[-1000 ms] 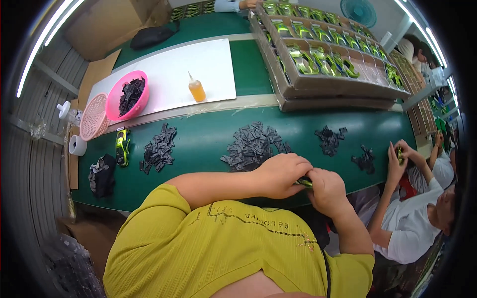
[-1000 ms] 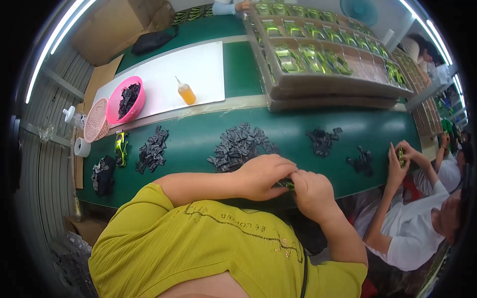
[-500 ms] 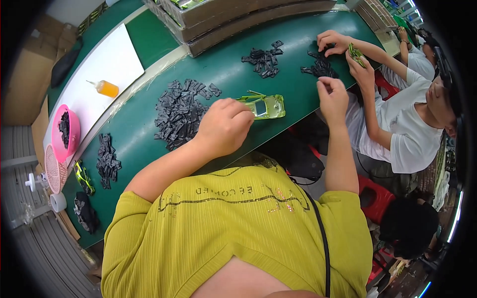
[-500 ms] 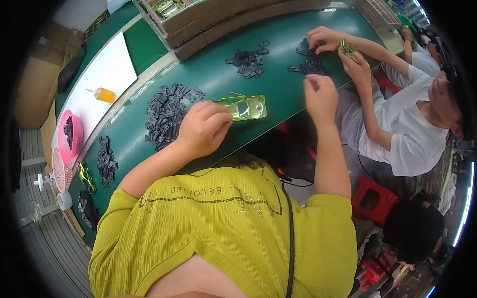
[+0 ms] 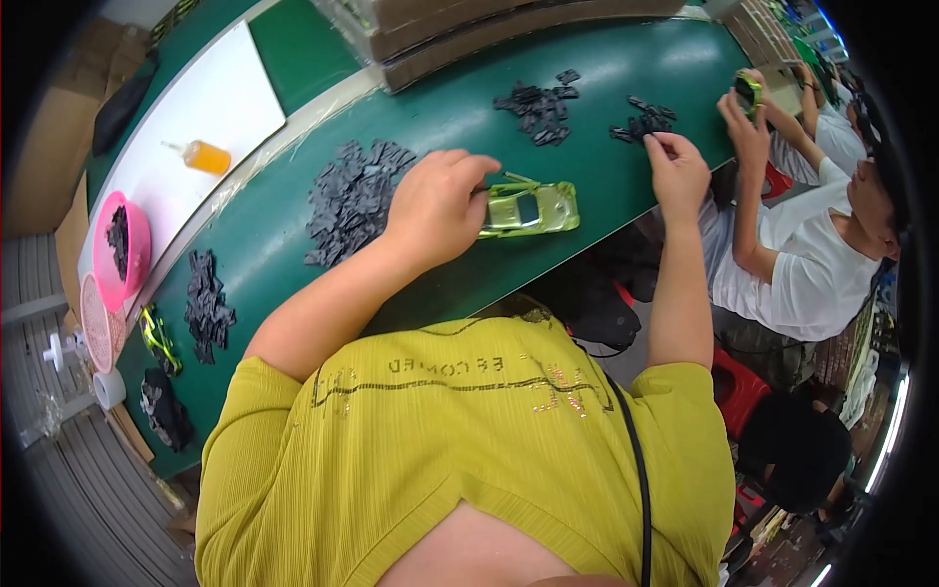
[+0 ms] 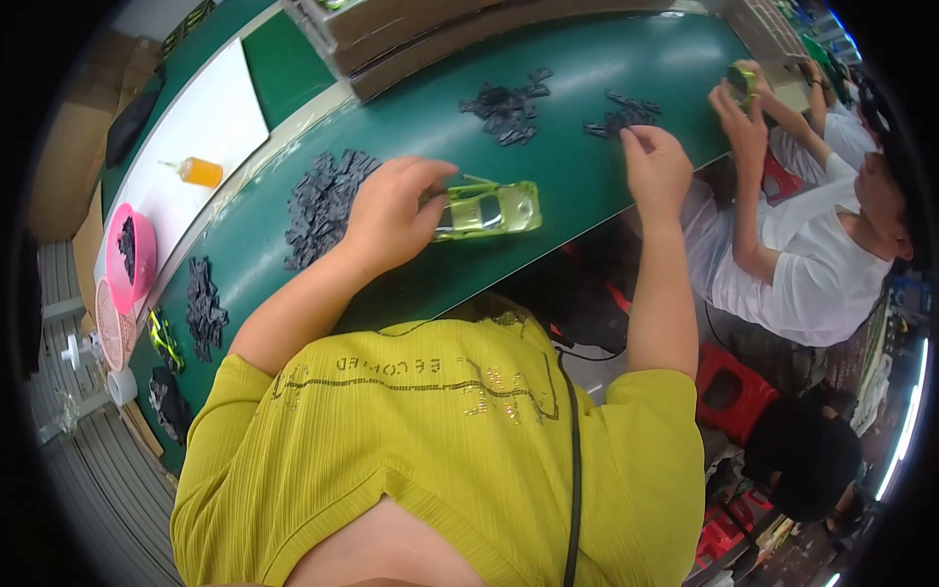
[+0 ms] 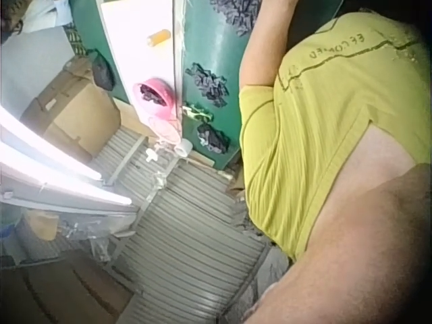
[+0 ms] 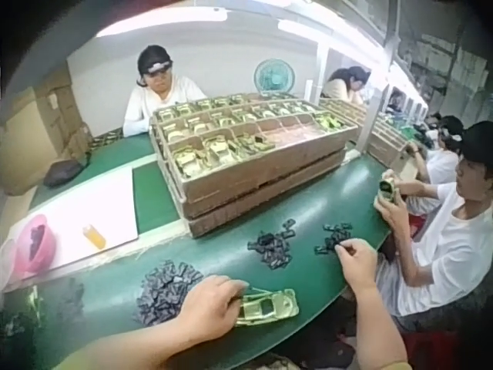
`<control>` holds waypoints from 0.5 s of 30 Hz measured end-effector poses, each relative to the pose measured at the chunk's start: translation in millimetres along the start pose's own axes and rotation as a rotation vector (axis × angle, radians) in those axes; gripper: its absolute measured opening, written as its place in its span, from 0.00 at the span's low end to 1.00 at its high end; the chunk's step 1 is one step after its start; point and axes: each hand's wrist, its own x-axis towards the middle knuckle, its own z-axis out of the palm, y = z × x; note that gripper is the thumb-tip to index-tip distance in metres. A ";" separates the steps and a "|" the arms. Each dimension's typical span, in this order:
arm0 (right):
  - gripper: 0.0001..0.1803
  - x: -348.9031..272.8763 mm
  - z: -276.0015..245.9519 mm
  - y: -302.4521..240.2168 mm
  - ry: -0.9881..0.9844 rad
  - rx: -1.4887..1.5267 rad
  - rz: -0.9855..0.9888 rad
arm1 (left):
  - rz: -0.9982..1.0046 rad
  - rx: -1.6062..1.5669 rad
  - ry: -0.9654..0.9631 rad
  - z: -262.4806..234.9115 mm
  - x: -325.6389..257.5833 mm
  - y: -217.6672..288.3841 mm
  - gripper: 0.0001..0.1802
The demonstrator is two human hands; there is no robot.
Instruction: The person assembles toy car covers by inserting black plastic clips into them by hand, then places the completed covers into a compartment tray.
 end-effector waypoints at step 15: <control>0.06 -59.5 -6.4 -101.1 -0.491 0.905 0.162 | -0.203 -0.160 -0.118 -10.4 -1.8 12.8 0.14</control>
